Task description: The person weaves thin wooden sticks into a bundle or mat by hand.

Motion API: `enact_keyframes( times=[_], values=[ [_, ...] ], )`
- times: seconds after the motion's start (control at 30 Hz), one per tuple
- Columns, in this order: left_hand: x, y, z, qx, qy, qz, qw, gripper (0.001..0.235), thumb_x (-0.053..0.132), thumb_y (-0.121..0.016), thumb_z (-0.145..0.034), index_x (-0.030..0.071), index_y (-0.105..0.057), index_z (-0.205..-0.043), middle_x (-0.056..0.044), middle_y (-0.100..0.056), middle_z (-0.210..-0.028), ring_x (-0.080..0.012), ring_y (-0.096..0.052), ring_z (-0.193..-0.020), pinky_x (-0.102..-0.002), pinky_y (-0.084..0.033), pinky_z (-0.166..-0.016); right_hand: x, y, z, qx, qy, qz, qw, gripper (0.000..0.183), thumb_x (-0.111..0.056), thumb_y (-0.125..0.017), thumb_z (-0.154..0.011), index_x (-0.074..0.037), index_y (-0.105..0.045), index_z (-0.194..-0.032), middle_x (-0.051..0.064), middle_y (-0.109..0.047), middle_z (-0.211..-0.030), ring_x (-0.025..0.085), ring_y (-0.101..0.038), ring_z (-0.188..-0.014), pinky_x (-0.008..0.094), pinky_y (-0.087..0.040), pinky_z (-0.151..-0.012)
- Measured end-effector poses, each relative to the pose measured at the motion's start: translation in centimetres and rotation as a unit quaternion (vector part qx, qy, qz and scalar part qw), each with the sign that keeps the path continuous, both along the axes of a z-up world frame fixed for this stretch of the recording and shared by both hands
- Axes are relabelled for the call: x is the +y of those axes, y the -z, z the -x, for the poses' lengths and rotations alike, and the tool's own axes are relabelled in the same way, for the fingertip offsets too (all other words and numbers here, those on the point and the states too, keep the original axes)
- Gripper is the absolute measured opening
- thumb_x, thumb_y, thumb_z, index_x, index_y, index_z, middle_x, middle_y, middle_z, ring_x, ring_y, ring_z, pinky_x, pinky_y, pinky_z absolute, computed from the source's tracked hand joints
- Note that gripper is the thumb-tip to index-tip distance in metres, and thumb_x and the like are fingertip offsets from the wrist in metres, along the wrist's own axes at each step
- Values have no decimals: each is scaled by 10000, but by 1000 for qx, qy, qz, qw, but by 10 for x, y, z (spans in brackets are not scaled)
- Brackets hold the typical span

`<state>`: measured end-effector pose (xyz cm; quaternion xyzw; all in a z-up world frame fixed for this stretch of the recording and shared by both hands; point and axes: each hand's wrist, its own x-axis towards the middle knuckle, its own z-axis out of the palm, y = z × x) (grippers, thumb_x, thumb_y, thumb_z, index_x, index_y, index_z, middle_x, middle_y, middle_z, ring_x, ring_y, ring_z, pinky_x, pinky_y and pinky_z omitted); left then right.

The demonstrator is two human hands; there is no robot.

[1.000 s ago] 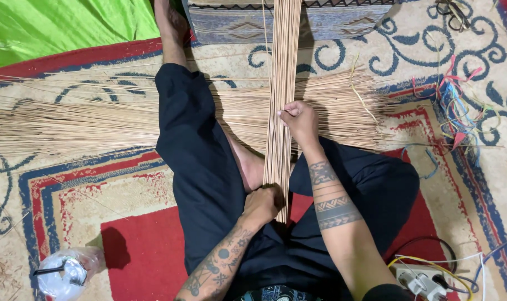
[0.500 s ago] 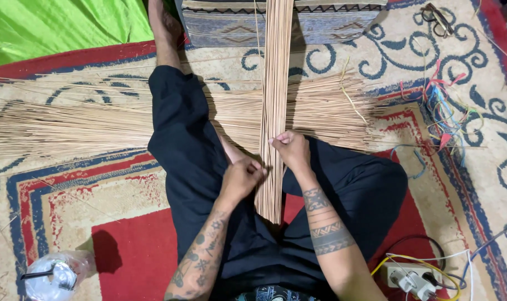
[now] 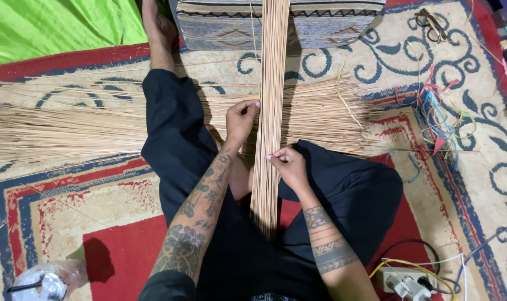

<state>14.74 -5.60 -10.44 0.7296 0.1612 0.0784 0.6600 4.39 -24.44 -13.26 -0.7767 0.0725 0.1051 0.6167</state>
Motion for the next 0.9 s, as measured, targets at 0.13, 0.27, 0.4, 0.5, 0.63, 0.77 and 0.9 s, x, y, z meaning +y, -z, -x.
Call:
enact_keyframes(
  times=[0.13, 0.27, 0.4, 0.5, 0.63, 0.77, 0.9],
  values=[
    [-4, -4, -1, -9, 7, 10, 1000, 144, 247, -785, -868, 219, -825, -1003, 45, -739, -768, -61, -626, -760, -259, -544, -721, -9, -1, 2, 8, -7, -78, 997, 227, -163, -837, -816, 1, -703, -897, 105, -689, -708, 125, -647, -535, 223, -527, -474],
    [0, -12, 9, -63, 47, -68, 995, 184, 210, -805, -875, 226, -817, -1058, -46, -761, -920, -189, -699, -894, -319, -550, -816, -7, -5, 1, 3, -14, -97, 995, 235, -148, -841, -822, 16, -688, -894, 89, -665, -689, 117, -641, -514, 205, -500, -465],
    [5, -38, 23, -91, 111, -140, 980, 220, 216, -740, -931, 177, -789, -1142, -95, -743, -1042, -339, -702, -1018, -446, -550, -902, -10, 5, 0, -11, -25, -104, 994, 263, -136, -878, -808, 17, -684, -897, 94, -643, -646, 135, -648, -484, 207, -499, -435],
    [19, -27, 26, -101, 129, -160, 974, 259, 182, -766, -896, 166, -787, -1154, -94, -736, -1043, -349, -694, -1039, -459, -544, -932, -19, 47, -16, 23, -4, -47, 999, 132, -102, -682, -933, 18, -715, -973, 106, -670, -639, 134, -644, -467, 246, -562, -450],
    [51, -13, 37, -75, 110, -170, 976, 255, 159, -777, -883, 170, -787, -1137, -52, -730, -986, -292, -702, -998, -442, -541, -920, -39, 26, -44, -120, 22, 137, 983, 190, -349, -727, -978, -182, -778, -1053, 90, -732, -821, 238, -737, -814, 363, -584, -670],
    [73, -1, 44, 28, 150, -309, 939, 256, 184, -750, -860, 236, -776, -1110, -28, -731, -1013, -295, -700, -1015, -477, -556, -913, -38, 8, -57, -174, -12, 334, 926, 143, -225, -728, -926, -234, -764, -1064, 53, -695, -926, 301, -728, -929, 424, -619, -787],
    [63, 13, 50, 116, 244, -444, 854, 376, 273, -782, -833, 239, -755, -1207, -89, -672, -1218, -364, -622, -1215, -548, -474, -1077, -43, 40, -69, -128, -21, 369, 921, 147, -266, -714, -919, -325, -745, -1051, -21, -656, -964, 293, -716, -967, 470, -609, -845]
  ],
)
